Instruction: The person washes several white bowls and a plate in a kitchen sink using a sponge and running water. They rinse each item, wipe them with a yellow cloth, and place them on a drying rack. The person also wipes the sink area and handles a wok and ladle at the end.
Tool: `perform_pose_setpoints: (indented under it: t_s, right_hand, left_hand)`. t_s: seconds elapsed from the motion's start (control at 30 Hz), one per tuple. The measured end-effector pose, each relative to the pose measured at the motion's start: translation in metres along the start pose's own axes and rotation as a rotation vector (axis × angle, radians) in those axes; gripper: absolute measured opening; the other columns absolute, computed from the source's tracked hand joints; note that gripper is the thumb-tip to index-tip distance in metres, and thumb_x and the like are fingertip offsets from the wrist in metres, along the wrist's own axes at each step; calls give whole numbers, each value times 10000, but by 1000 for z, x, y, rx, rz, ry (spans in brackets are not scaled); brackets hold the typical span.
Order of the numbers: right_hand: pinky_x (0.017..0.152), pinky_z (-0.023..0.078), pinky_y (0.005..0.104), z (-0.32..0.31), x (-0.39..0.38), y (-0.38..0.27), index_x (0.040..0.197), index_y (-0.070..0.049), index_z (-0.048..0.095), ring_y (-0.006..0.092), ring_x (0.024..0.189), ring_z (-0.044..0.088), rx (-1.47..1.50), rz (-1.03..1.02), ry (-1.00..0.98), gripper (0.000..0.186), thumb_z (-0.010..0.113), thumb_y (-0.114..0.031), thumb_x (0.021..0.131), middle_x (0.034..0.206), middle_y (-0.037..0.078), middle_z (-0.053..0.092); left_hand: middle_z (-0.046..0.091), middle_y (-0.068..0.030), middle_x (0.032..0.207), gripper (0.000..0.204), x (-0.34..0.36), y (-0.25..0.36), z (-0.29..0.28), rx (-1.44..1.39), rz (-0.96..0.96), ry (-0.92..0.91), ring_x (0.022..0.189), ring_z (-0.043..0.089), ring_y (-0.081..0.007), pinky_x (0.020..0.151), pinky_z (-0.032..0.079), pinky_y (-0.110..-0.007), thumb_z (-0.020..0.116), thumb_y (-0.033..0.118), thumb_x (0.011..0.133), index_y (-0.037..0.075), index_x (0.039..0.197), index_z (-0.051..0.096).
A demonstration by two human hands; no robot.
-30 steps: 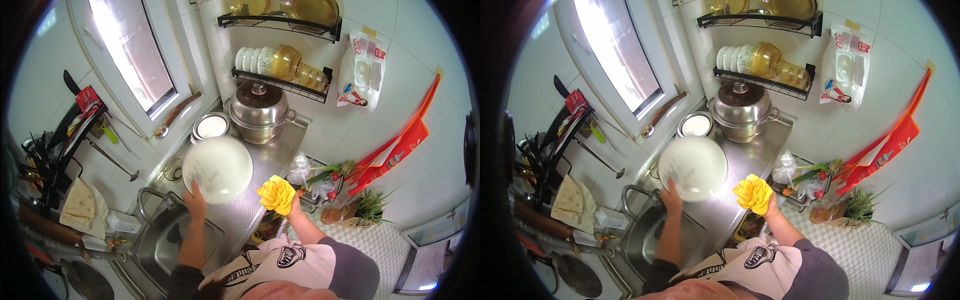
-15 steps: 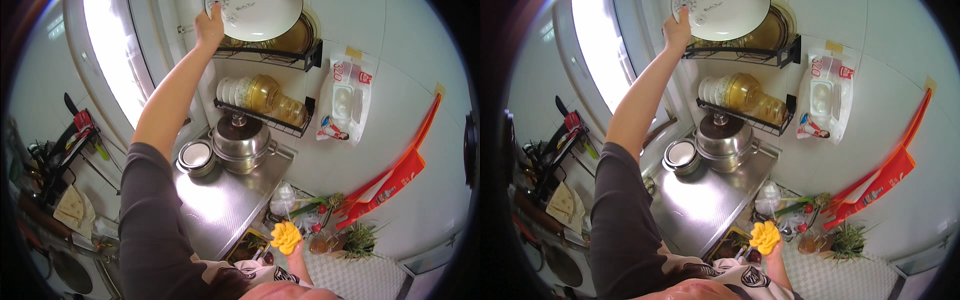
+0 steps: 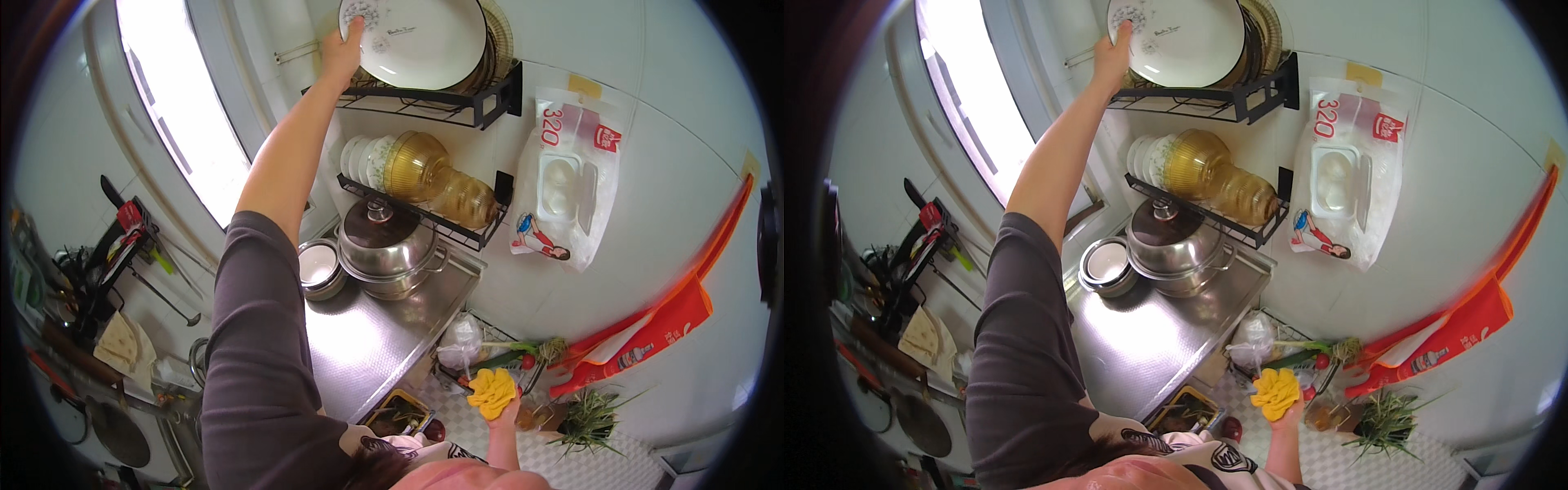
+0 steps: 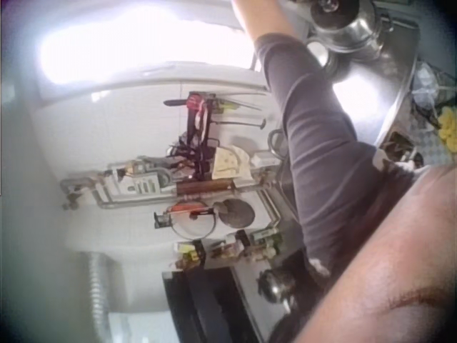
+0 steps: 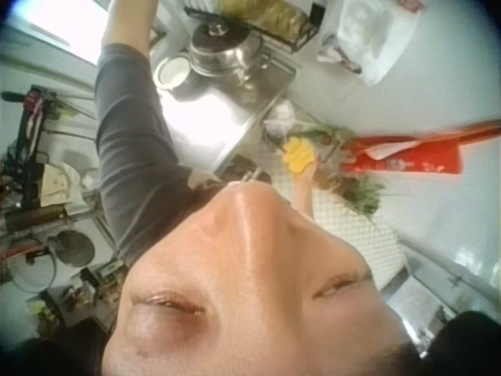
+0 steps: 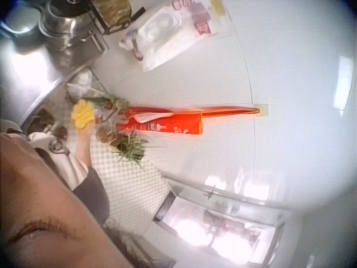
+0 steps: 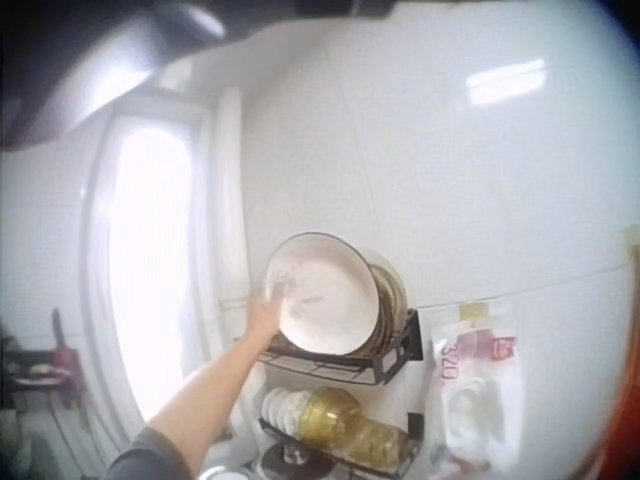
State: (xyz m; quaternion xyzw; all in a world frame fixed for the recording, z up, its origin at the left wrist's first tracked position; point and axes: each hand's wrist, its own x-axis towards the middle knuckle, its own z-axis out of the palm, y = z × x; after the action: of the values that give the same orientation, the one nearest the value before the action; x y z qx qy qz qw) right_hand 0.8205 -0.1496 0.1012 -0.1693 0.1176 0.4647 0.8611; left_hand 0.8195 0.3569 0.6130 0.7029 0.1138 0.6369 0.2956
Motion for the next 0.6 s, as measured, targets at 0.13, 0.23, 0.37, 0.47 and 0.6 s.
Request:
perform_pose_setpoints:
  t_s: [0.13, 0.23, 0.37, 0.47, 0.6]
  right_hand:
    - [817, 447, 586, 4, 13, 1, 1208, -64, 501, 455, 1003, 553, -22, 47, -32, 492, 307, -404, 912, 1169, 184, 567]
    - [817, 450, 581, -1, 23, 3, 1200, -67, 511, 440, 1008, 558, -102, 46, -56, 482, 309, -396, 910, 1168, 177, 569]
    - [797, 459, 570, 5, 24, 9, 1177, -77, 531, 419, 999, 567, -110, 82, -39, 469, 304, -388, 909, 1160, 167, 574]
    - [769, 462, 571, 16, 23, 10, 1169, -80, 529, 427, 985, 566, -95, 90, -61, 466, 300, -390, 908, 1153, 168, 574]
    - [751, 455, 579, 4, 37, 8, 1169, -82, 516, 430, 1009, 540, -144, 55, -293, 451, 295, -381, 914, 1139, 164, 569]
  left_hand:
    - [627, -42, 810, 474, 4, -18, 7, 7, 21, -9, 745, 540, -121, 682, 440, -282, 580, 461, 863, -4, 922, 650]
    - [618, -32, 816, 491, -4, -8, 17, 31, -58, -106, 736, 524, -107, 677, 432, -259, 585, 468, 863, -17, 894, 649]
    - [618, -22, 791, 444, -2, -21, 14, 78, -121, -140, 712, 526, -94, 650, 430, -245, 585, 430, 874, -9, 864, 649]
    - [625, -108, 951, 419, -12, -11, 17, 42, -123, -201, 820, 573, -179, 731, 454, -309, 595, 324, 861, -34, 1079, 566]
    - [654, -128, 924, 369, 5, 2, 24, 275, -4, -198, 825, 600, -213, 738, 470, -344, 574, 302, 871, -26, 1033, 624]
